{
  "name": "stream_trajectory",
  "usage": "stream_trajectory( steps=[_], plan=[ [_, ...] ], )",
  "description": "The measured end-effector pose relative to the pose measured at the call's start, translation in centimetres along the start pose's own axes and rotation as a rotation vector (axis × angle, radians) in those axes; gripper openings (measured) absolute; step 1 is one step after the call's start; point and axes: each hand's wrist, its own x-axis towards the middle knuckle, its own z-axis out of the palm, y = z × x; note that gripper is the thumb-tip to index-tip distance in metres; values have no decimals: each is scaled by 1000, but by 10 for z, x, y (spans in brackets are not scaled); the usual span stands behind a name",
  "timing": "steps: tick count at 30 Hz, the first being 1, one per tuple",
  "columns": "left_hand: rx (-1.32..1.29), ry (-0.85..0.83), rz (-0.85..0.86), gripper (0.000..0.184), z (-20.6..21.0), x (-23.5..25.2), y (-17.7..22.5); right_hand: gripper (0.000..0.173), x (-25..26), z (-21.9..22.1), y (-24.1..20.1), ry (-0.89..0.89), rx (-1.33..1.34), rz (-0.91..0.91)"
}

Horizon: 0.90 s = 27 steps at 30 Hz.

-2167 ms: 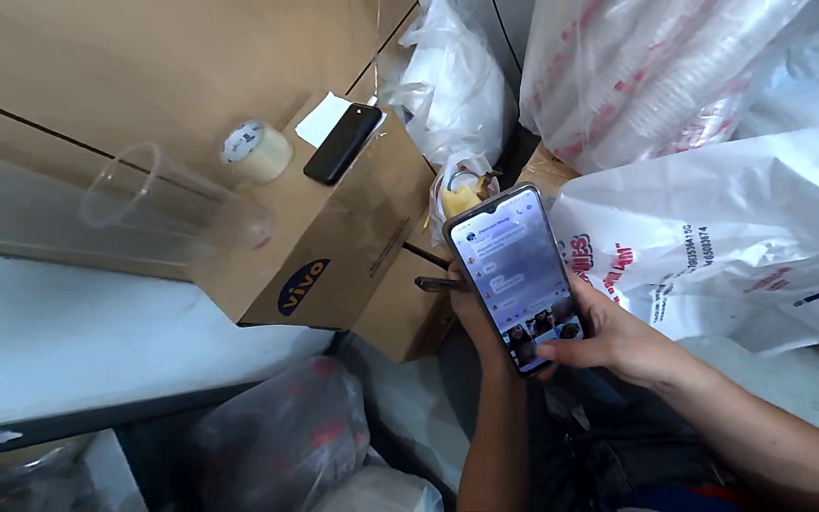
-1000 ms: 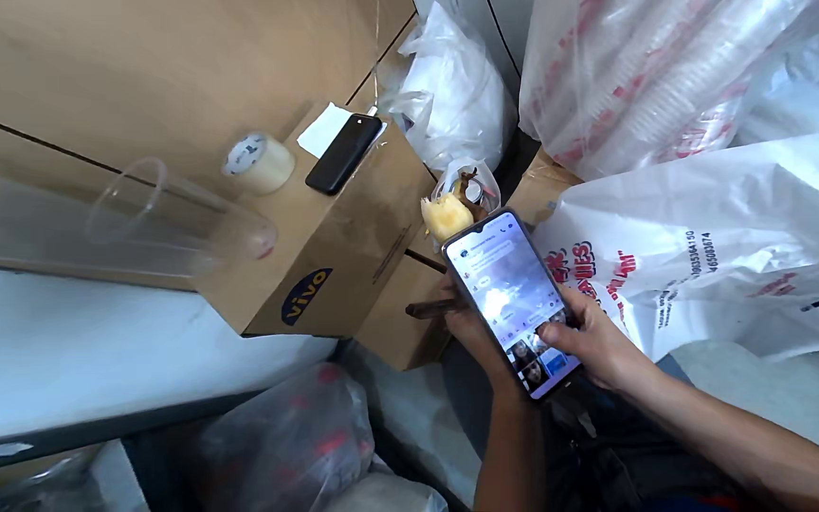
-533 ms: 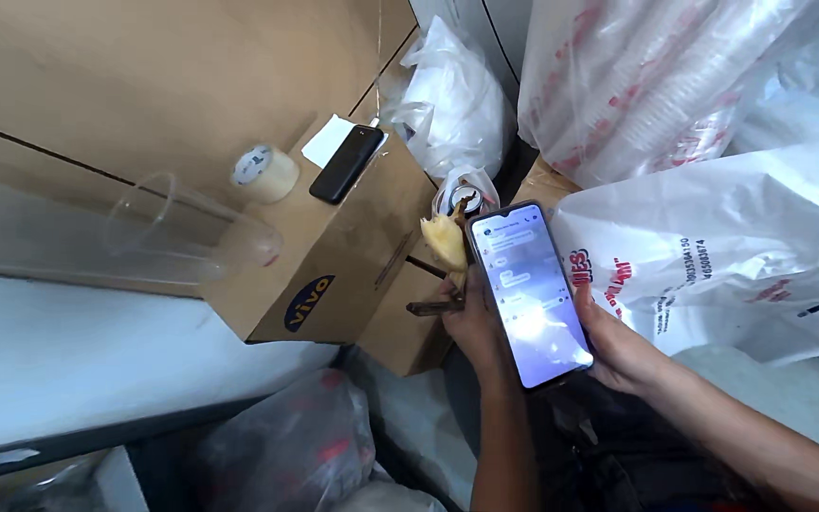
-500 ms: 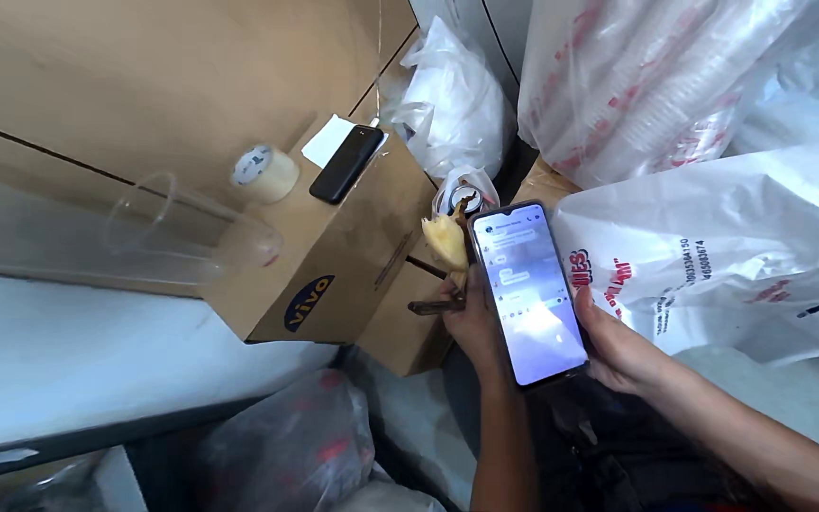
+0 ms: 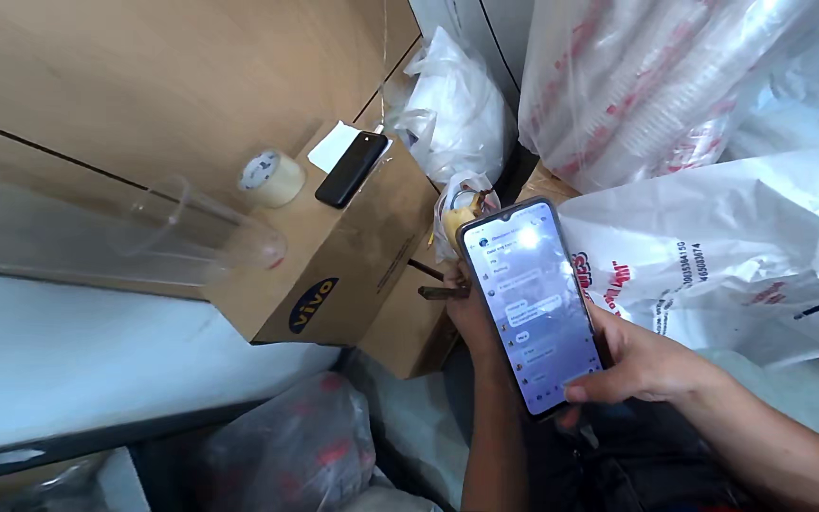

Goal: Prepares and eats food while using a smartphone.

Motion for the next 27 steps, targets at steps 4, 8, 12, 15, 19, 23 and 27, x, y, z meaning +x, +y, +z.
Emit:
stream_trajectory(
  steps=[4, 8, 12, 15, 19, 23, 27],
  plan=[
    [-25, 10, 281, 24, -2, 46, -40, 63, -1, 6, -8, -66, -14, -8],
    [-76, -30, 269, 16, -1, 46, -30, 66, -3, 12, -13, -93, -55, -20],
    [-106, -21, 189, 15, 4, 32, -8, 65, -3, 14, -15, -100, -99, -22],
    [-247, -73, 216, 13, 4, 30, -7, 68, -3, 15, -15, -85, -129, -17],
    [-279, -78, 223, 13, -2, 45, -24, 72, -4, 17, -16, -90, -153, -4],
    [-343, -47, 186, 18, 3, 36, -9, 73, -5, 19, -17, -129, -164, -28],
    [-251, -63, 237, 13, -2, 40, -18, 75, -6, 22, -19, -155, -179, -38]
  ],
)
